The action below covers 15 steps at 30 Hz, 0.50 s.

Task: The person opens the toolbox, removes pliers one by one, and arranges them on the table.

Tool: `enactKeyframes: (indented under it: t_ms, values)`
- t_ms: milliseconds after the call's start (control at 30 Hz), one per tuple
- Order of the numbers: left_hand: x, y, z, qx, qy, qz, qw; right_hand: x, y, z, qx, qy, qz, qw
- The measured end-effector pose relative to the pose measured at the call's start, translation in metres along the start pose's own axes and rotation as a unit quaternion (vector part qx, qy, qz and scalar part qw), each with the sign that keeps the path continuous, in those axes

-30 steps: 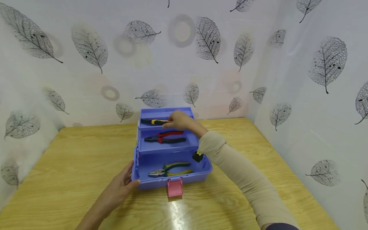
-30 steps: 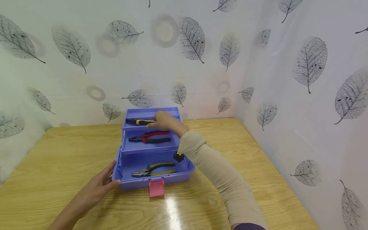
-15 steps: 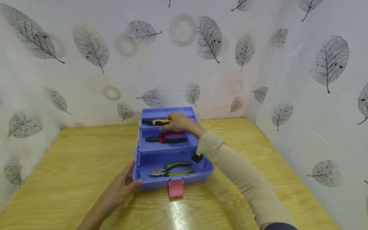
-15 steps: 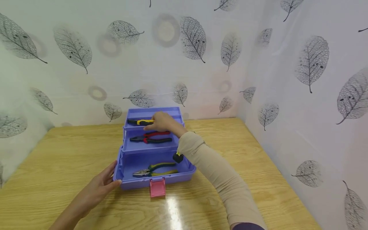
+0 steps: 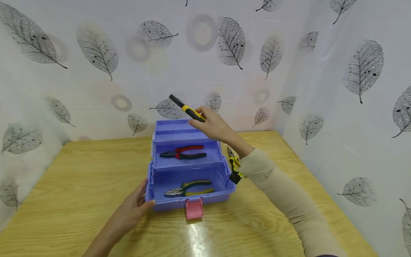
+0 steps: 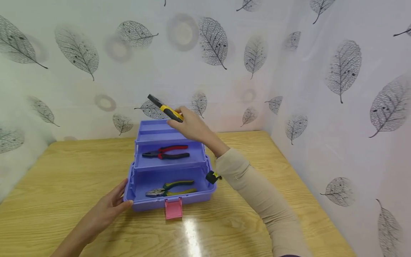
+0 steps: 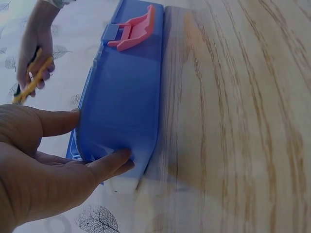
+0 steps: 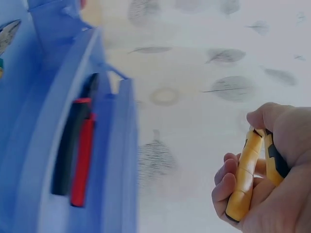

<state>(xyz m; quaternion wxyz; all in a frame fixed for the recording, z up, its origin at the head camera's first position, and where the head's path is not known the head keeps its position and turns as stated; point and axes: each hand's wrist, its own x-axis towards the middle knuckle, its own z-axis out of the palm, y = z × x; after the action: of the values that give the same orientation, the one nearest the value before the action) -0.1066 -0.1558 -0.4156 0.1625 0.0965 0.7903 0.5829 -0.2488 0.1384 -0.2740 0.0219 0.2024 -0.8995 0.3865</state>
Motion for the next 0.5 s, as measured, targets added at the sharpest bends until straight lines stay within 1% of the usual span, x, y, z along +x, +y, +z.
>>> enactKeyframes:
  t_ms: [33,100,200,333,500]
  values:
    - [0.0,0.0,0.0,0.0,0.0,-0.001,1.0,-0.004,-0.001,-0.006,0.01,0.005,-0.009,0.9999]
    - [0.0,0.0,-0.001,0.0,-0.001,-0.005,1.0,-0.012,-0.002,-0.019,0.012,0.019,-0.022,0.9995]
    - [0.001,-0.001,-0.001,-0.003,-0.003,-0.008,1.0,-0.026,-0.002,-0.037,0.028,0.043,-0.023,0.9984]
    - [0.002,-0.002,-0.001,0.002,-0.003,-0.007,1.0,-0.045,-0.001,-0.06,0.039,0.084,-0.001,0.9957]
    - [0.003,-0.002,0.0,0.007,-0.004,-0.004,1.0,-0.066,0.01,-0.084,0.008,0.133,0.034,0.9905]
